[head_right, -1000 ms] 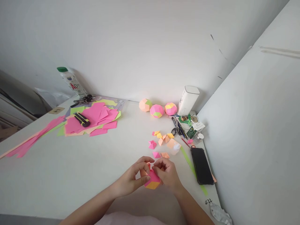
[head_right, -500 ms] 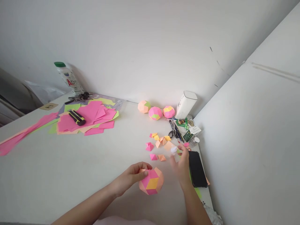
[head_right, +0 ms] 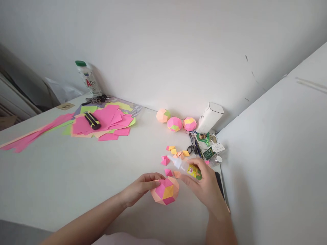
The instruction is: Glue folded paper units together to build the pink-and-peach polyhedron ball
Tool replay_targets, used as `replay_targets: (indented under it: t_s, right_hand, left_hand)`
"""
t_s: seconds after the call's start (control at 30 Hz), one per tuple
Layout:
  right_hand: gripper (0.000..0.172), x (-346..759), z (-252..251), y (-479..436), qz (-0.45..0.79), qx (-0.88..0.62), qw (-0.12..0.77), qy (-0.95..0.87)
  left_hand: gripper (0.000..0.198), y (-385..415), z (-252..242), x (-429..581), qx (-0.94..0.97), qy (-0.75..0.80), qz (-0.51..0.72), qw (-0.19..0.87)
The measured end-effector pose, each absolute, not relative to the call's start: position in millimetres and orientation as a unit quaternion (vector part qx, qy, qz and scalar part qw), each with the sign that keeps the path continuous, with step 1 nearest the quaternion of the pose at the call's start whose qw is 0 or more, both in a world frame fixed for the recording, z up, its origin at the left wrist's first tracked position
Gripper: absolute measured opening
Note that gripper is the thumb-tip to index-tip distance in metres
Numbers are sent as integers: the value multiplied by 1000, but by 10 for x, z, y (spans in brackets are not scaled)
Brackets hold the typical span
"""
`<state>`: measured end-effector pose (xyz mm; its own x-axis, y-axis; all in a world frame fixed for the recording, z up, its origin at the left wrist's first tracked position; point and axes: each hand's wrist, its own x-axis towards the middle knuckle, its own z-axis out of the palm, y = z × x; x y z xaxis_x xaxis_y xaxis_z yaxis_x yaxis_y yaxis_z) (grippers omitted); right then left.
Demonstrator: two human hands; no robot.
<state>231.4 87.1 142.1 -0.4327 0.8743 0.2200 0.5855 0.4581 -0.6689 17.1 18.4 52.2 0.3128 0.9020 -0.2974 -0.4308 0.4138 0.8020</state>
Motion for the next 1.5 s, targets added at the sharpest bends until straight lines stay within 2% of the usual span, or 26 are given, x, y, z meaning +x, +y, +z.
replay_targets:
  t_s: [0.1,0.33,0.6,0.87,1.5]
  right_hand:
    - [25,2365,1504,797,255,-389,266,-844]
    - [32,2286,1460,678,243,-401,267,-842]
    - [32,2208,1399,658,235,-364,216,-875]
    - [30,2180,1407,638,237,-363,210,-877]
    - [34,2134,1370,645,213,-347,274,-871]
  left_hand:
    - [20,184,537,167,318,374,447,748]
    - [21,151,531,191,361,361,435,742]
    - [20,127,527,210,377,346,452,731]
    - [18,119,489,229,378,358,450,726]
    - [10,104,438,242,350,320,459,751]
